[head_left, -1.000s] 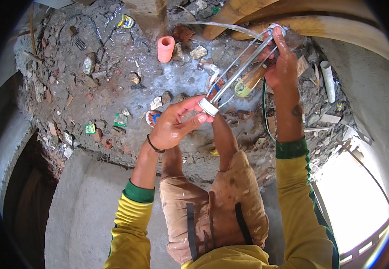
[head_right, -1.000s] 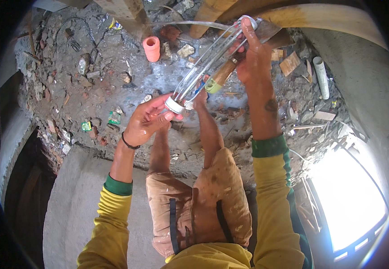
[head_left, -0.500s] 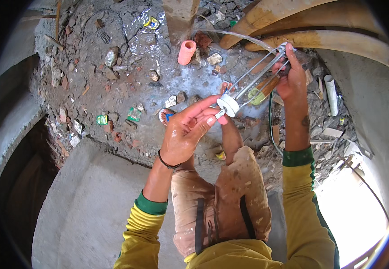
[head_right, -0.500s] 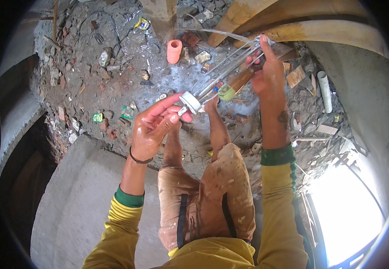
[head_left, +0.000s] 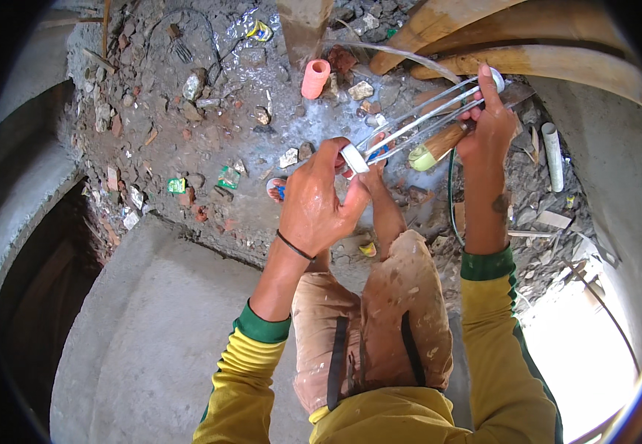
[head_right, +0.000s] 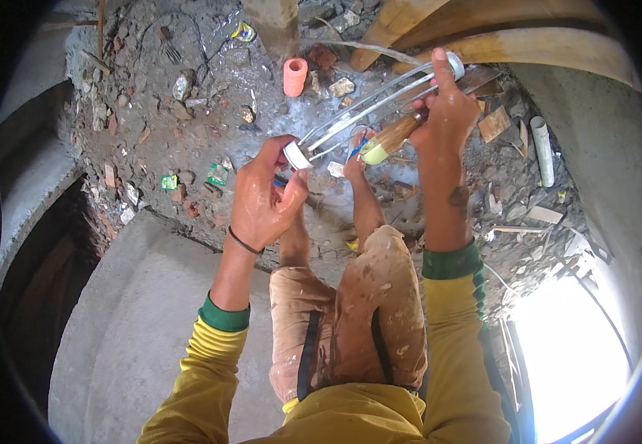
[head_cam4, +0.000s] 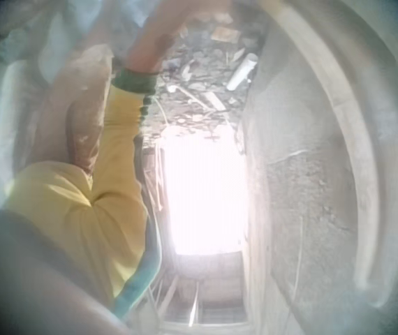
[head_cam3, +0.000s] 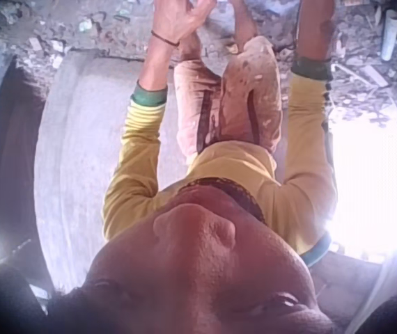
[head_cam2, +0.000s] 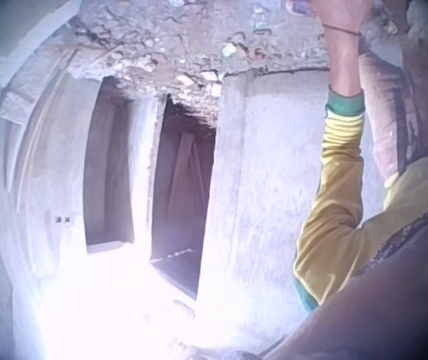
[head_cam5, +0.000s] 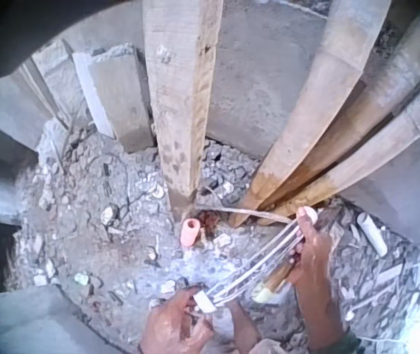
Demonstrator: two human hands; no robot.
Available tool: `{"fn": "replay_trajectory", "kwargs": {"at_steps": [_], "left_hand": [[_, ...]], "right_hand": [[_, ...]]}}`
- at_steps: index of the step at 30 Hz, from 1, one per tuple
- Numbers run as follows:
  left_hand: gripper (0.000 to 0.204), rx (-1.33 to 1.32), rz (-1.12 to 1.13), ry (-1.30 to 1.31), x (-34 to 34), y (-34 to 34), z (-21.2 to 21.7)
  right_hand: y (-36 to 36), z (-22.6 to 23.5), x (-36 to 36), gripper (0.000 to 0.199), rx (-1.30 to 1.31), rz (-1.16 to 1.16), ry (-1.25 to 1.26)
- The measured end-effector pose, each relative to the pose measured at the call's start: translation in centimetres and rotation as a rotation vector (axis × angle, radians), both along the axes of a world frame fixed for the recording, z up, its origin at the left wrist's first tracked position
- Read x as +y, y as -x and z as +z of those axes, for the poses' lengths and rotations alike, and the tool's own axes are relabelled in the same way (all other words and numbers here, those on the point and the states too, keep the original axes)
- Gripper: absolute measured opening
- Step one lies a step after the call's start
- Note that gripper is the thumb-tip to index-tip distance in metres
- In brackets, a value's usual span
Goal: The person assembles a paint roller by attaching a pink roller sleeve to a metal frame and securing it with a white plastic cap. They then walk through a cluttered construction area carrying the assembled roller.
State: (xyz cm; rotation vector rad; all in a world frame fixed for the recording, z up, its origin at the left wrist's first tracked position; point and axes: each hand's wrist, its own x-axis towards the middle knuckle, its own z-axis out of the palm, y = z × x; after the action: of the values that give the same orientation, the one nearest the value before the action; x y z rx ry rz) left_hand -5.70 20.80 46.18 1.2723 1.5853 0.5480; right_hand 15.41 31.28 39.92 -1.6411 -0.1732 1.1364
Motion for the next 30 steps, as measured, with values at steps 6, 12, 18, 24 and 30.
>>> {"fn": "replay_trajectory", "kwargs": {"at_steps": [6,12,18,24,30], "left_hand": [[0.041,0.208,-0.098,-0.143,0.1,-0.5,-2.0],[0.041,0.254,-0.087,-0.142,0.9,-1.5,-3.3],[0.031,0.357,0.022,-0.215,0.5,-2.1,-5.6],[0.051,0.158,0.263,-0.047,1.6,-1.7,-7.7],[0.055,-0.410,0.455,0.326,3.2,-0.8,-6.1]], "right_hand": [[0.4,1.3,-0.2,0.032,-0.086,-0.017,-0.104],[-0.2,0.7,-0.1,0.034,-0.104,-0.130,-0.060],[-0.4,-0.8,-0.5,0.039,-0.056,-0.170,0.014],[0.4,-0.7,-1.3,0.039,-0.059,-0.147,0.039],[-0.9,-2.5,-0.2,0.034,0.006,-0.149,0.134]]}}
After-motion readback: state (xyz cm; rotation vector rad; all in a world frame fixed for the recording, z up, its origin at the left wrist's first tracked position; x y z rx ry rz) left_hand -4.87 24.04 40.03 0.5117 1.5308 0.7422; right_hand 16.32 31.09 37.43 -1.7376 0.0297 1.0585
